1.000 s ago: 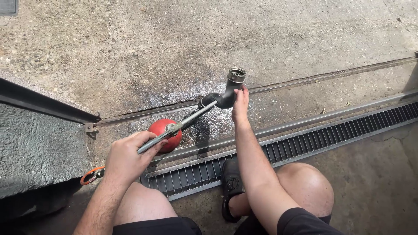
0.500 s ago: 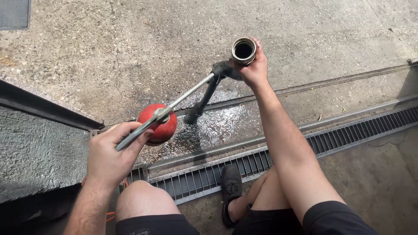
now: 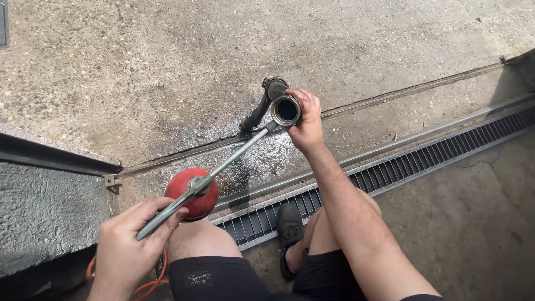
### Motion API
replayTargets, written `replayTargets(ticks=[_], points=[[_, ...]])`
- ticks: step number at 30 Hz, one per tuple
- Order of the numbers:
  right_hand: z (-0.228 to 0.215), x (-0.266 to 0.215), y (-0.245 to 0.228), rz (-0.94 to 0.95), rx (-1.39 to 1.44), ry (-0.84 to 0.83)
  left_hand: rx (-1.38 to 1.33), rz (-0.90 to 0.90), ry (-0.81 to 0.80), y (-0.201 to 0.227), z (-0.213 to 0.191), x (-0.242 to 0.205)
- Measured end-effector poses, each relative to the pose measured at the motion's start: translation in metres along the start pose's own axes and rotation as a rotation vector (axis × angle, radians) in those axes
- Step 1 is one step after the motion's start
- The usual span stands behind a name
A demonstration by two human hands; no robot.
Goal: Cleaning an automotive hose using a pressurized spray gun over a floor drain in a workshop.
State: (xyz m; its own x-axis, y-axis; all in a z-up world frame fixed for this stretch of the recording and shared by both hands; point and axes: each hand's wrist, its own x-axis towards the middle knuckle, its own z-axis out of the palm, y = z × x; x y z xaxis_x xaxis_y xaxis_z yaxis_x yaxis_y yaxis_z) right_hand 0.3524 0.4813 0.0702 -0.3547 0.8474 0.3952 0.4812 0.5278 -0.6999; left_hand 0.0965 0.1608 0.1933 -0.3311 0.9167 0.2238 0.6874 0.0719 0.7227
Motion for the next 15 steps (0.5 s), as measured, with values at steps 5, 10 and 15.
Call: replayTargets(ticks=[5,10,15], points=[[0.001,0.003,-0.009,-0.061,-0.079,-0.052,0.084,-0.051,0.004,0.014,-0.013,0.0],[-0.011,-0.001,-0.023,0.064,-0.225,-0.178,-0.031,-0.192,0.013,0.05,-0.026,-0.008],[-0.023,0.007,-0.042,0.063,-0.176,-0.211,-0.074,-0.247,-0.011,0.091,-0.027,-0.004]])
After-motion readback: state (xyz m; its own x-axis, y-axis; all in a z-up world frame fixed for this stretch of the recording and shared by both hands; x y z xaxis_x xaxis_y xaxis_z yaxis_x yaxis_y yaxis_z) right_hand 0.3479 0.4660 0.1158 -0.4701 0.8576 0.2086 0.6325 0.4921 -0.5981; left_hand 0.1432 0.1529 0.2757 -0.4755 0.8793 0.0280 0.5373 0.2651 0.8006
